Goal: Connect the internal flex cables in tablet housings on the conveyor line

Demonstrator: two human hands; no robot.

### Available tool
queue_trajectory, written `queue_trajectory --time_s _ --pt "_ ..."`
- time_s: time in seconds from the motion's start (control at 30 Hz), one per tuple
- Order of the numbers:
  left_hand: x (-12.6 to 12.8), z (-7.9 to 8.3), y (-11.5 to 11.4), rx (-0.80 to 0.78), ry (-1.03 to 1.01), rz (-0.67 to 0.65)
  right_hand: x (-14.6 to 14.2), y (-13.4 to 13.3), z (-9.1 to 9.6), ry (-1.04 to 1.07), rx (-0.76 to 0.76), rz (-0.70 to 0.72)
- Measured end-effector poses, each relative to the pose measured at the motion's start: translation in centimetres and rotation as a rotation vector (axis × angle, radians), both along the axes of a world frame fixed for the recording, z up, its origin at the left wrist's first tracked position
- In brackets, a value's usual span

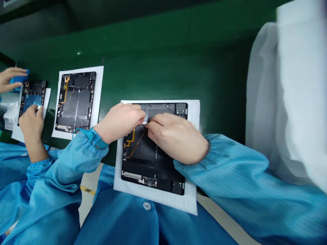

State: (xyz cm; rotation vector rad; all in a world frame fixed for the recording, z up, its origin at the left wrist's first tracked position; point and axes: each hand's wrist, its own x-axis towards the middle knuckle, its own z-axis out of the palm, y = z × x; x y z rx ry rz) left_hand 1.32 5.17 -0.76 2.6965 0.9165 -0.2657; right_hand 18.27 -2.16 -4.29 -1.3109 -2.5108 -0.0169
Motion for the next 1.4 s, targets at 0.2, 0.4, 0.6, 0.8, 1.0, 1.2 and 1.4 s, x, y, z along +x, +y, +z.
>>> queue_trajectory --time_s 0.2,0.4,0.6,0.8,1.0,1.2,1.4 --pt "-1.9 0.9 -1.3 0.072 -0.085 0.078 1.6 0.6 0.8 0.096 -0.035 -0.001" --pt "-6.1 1.7 -5.5 0.150 0.098 0.123 0.7 0.3 2.3 0.298 -0.242 0.031" --pt "-6.5 1.6 -7.9 0.319 -0.185 -0.009 -3.0 0.2 2.5 0.349 -0.639 0.164" --pt "-6.4 1.1 -9.1 0.096 -0.466 0.546 -2.4 1.1 1.8 0.439 -0.800 0.178" --pt "-5.4 1.0 -8.1 -0.463 -0.135 0.487 -2.3 1.3 1.2 0.477 -0.789 0.201" --pt "-4.8 1.1 -6.8 -0.536 -0.108 0.505 -2.7 1.6 1.2 0.406 -0.761 0.246" --pt "-4.8 1.4 -6.5 -0.654 -0.142 0.572 -2.7 1.6 1.2 0.422 -0.748 0.276"
